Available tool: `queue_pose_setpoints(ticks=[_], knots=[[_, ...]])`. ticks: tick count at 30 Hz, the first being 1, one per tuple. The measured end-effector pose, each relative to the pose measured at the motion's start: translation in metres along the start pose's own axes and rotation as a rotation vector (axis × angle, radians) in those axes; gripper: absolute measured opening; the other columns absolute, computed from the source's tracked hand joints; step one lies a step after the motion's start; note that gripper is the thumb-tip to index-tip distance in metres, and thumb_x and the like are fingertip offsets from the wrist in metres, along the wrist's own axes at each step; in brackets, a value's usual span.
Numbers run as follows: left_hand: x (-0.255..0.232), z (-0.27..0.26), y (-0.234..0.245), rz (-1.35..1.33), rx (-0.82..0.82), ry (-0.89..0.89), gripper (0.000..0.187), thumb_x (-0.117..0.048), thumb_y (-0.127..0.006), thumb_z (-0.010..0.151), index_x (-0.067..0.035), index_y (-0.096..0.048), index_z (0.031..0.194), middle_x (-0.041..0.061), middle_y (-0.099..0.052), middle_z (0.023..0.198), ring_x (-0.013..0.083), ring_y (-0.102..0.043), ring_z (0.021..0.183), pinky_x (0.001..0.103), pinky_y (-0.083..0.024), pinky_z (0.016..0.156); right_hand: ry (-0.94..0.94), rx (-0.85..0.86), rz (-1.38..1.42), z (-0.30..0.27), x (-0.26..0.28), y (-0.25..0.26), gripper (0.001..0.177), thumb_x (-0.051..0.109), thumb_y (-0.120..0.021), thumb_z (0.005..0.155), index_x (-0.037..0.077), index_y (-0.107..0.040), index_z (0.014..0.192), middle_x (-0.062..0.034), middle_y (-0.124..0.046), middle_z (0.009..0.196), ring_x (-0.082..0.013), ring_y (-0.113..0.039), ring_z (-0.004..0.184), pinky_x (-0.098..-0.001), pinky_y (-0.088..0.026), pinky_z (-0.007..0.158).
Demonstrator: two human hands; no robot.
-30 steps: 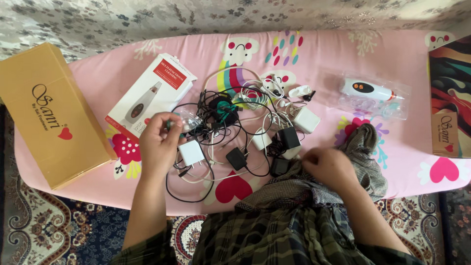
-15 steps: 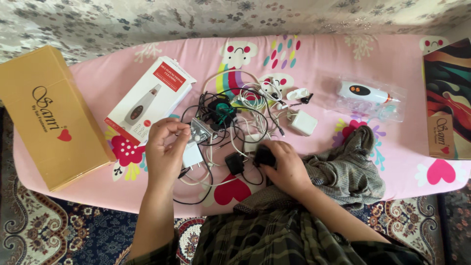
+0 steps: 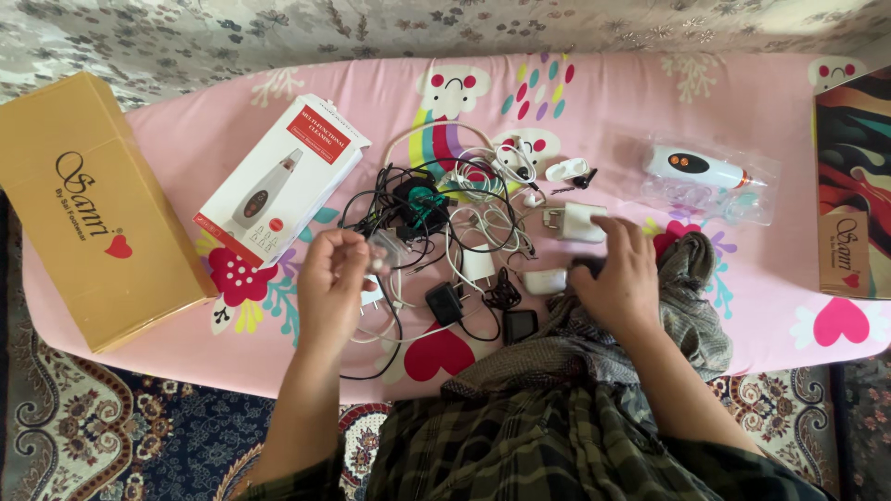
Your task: The person unboxes various electronic components and cables, untangles them by hand, and places them into a storage box.
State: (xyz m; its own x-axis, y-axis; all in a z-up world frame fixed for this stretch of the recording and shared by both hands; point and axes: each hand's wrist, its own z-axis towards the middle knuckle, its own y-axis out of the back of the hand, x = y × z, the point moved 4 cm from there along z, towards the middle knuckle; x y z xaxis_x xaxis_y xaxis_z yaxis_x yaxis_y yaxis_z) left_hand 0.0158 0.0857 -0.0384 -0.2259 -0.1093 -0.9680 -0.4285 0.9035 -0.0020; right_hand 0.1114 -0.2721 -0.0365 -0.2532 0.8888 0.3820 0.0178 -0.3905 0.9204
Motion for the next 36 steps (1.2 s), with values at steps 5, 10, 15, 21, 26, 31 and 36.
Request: queue_pose_setpoints(ticks=[5,10,15,21,26,31,36], knots=[[0.014,0.002,-0.02,-0.056,0.064,-0.033,0.007,-0.005,-0.058,0.101,-0.005,-0.057,0.108,0.006,-0.075,0.094,0.0085,-0.067,0.073,0.024,-0.055,0.065,0.086,0.112,0.026,0.029,-0.01,-0.016,0.073,0.025,-0.08,0.079,0.01,-0.055,0.145,-0.0254,-0.049,0.149,-0.0466,-0.046,0.13,-0.0552,-0.042,0.105],[0.022,0.002,-0.022,0.111,0.135,-0.083,0.013,0.003,-0.054,0.1,-0.003,-0.064,0.096,0.006,-0.071,0.092,0.0107,-0.067,0.072,0.025,-0.052,0.065,-0.305,0.404,-0.209,0.037,-0.016,0.011,0.072,0.048,-0.079,0.08,0.017,-0.055,0.141,-0.0182,-0.054,0.141,-0.0392,-0.052,0.131,-0.0529,-0.048,0.105],[-0.001,0.001,-0.026,0.464,0.052,-0.193,0.014,-0.005,-0.058,0.103,-0.008,-0.071,0.105,0.004,-0.073,0.1,0.0166,-0.07,0.084,0.033,-0.055,0.079,-0.166,0.24,-0.34,0.033,0.018,0.025,0.071,0.04,-0.078,0.079,0.016,-0.054,0.142,-0.0179,-0.052,0.139,-0.0385,-0.052,0.126,-0.0532,-0.047,0.097],[-0.032,0.037,-0.053,1.27,-0.094,-0.557,0.086,-0.03,-0.09,0.055,-0.001,-0.059,0.131,0.014,-0.056,0.134,0.0374,-0.046,0.125,0.058,-0.039,0.099,0.027,0.317,-0.043,0.019,0.074,-0.019,0.062,0.03,-0.074,0.082,0.014,-0.057,0.139,-0.0184,-0.053,0.135,-0.0397,-0.056,0.119,-0.0516,-0.049,0.099],[-0.006,0.061,-0.033,1.028,-0.119,-0.556,0.042,-0.014,-0.084,0.077,-0.007,-0.068,0.115,0.011,-0.068,0.123,0.0336,-0.061,0.117,0.045,-0.049,0.099,0.006,0.474,0.047,0.014,0.072,-0.032,0.043,0.021,-0.069,0.081,0.019,-0.07,0.125,-0.0134,-0.059,0.132,-0.0391,-0.064,0.107,-0.0478,-0.054,0.089],[-0.006,0.066,0.019,0.59,-0.195,-0.502,0.023,-0.006,-0.08,0.086,-0.003,-0.07,0.106,0.011,-0.071,0.104,0.0271,-0.07,0.093,0.034,-0.055,0.083,-0.03,0.249,0.057,0.021,0.03,-0.011,0.019,0.018,-0.07,0.082,0.011,-0.076,0.099,-0.0117,-0.07,0.108,-0.0348,-0.068,0.097,-0.0464,-0.054,0.083],[-0.036,0.053,0.038,0.493,-0.148,-0.4,0.022,0.001,-0.08,0.082,-0.002,-0.072,0.103,0.006,-0.07,0.095,0.0134,-0.066,0.082,0.027,-0.053,0.075,-0.034,-0.009,0.018,0.029,0.011,0.012,0.012,0.011,-0.07,0.084,0.009,-0.075,0.095,-0.0115,-0.071,0.102,-0.0349,-0.067,0.092,-0.0452,-0.053,0.081]])
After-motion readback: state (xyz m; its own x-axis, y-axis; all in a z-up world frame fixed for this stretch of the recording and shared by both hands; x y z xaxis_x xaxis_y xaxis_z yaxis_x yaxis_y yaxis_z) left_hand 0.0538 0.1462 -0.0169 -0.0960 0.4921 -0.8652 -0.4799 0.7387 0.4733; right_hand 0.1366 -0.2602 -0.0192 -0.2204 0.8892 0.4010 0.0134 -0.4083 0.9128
